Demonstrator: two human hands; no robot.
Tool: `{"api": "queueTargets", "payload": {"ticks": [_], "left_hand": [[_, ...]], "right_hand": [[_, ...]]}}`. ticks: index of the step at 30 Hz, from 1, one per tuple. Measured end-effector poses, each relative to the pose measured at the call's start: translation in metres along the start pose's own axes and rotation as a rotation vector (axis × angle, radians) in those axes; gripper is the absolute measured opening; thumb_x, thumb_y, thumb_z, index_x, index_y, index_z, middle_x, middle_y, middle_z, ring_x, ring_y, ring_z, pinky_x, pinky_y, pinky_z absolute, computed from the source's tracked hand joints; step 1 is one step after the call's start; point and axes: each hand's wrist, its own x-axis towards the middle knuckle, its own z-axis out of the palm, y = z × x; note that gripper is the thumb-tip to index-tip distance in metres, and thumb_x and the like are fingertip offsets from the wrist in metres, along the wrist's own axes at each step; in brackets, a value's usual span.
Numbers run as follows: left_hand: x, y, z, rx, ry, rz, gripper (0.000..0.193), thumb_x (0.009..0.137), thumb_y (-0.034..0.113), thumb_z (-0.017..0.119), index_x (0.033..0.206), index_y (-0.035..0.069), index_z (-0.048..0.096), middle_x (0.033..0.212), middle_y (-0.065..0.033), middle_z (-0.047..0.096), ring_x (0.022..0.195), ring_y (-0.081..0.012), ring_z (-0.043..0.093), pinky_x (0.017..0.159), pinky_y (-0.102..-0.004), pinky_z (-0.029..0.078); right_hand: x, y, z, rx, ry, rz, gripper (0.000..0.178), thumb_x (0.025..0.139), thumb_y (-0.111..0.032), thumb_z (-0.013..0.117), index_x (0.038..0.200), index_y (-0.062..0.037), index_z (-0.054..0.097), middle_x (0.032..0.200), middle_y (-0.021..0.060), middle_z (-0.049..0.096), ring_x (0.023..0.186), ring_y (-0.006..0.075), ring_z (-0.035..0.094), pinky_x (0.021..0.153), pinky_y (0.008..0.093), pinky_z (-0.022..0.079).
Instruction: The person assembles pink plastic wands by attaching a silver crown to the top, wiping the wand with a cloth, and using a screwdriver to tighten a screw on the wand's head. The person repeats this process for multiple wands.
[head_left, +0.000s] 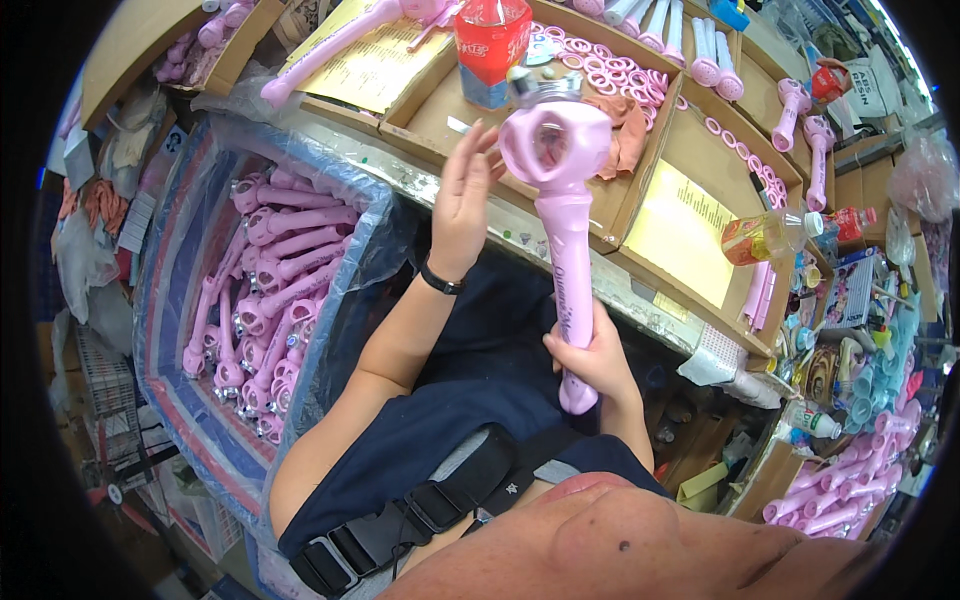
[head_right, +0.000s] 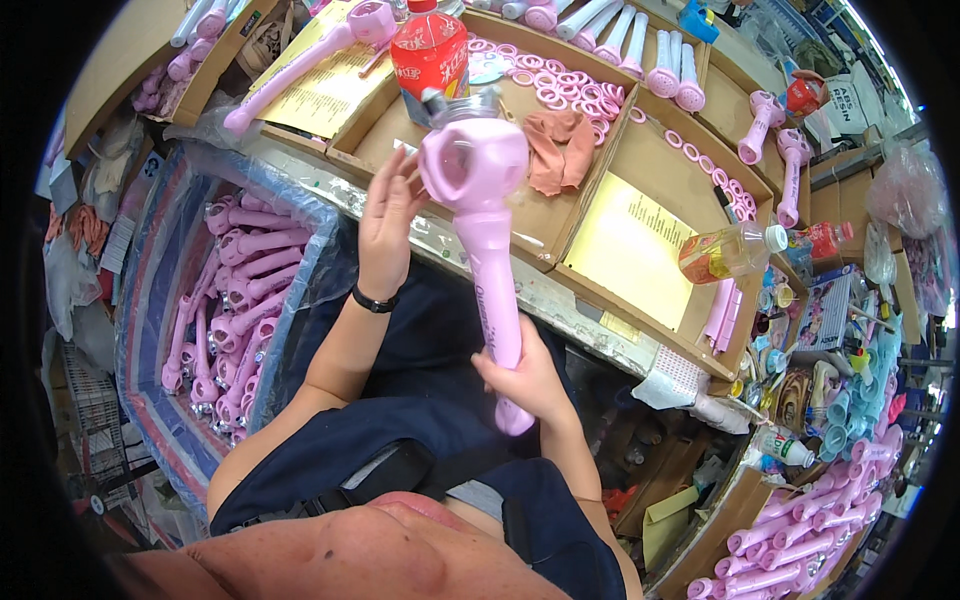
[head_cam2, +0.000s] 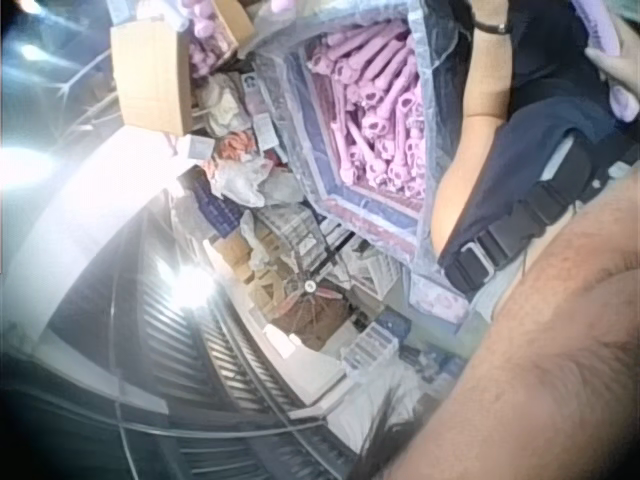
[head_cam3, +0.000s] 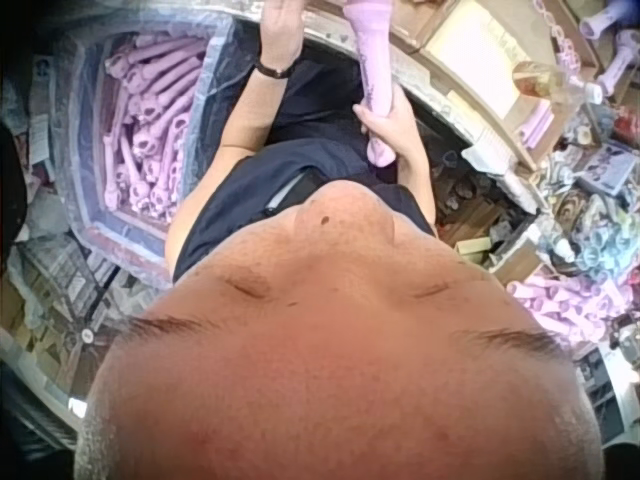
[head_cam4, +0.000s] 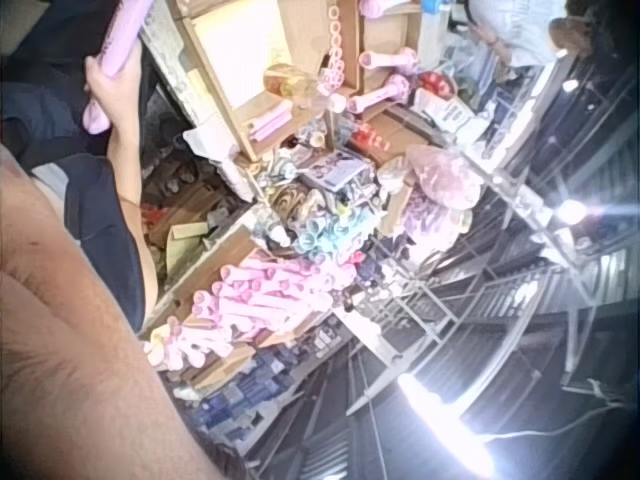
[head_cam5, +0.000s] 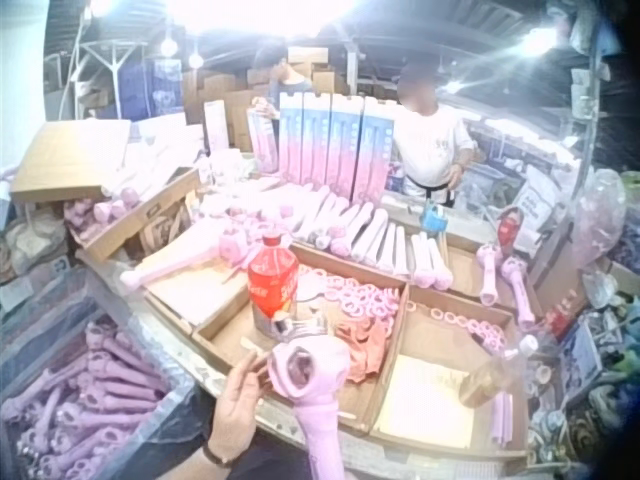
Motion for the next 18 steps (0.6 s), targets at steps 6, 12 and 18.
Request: {"api": "queueTargets", "payload": {"ticks": [6,12,18], "left_hand": [[-0.002,0.009,0.011,0.18,0.024,0.14,0.07,0.082,0.02,0.071,0.132,-0.005,0.028,0.126,-0.0185,0.045,0.113,-0.0237,0.051,0.093,-0.0341,0.044],[0.0,0.015,0.005,0.047,0.017,-0.019,0.059,0.084,0.013,0.068,0.127,-0.005,0.032,0.122,-0.0166,0.047,0.105,-0.0197,0.054,0.087,-0.0316,0.047],[-0.008,0.008,0.017,-0.453,0.04,-0.082,0.054,0.091,0.025,0.058,0.134,0.007,0.031,0.125,-0.0077,0.046,0.113,-0.0179,0.049,0.091,-0.0355,0.045]], "right_hand": [[-0.002,-0.005,0.024,-0.815,0.419,-0.172,0.058,0.076,-0.013,0.063,0.128,-0.0039,0.038,0.095,0.0256,0.061,0.079,0.0412,0.062,0.068,0.0465,0.051],[-0.003,-0.005,0.023,-0.764,0.346,-0.142,0.06,0.076,-0.015,0.065,0.128,-0.0042,0.037,0.096,0.0258,0.061,0.08,0.0408,0.062,0.069,0.0455,0.051],[-0.001,-0.007,0.036,-0.686,0.385,-0.308,0.064,0.074,-0.017,0.07,0.13,-0.0054,0.04,0.103,0.0238,0.059,0.086,0.0395,0.061,0.071,0.0419,0.051]]}}
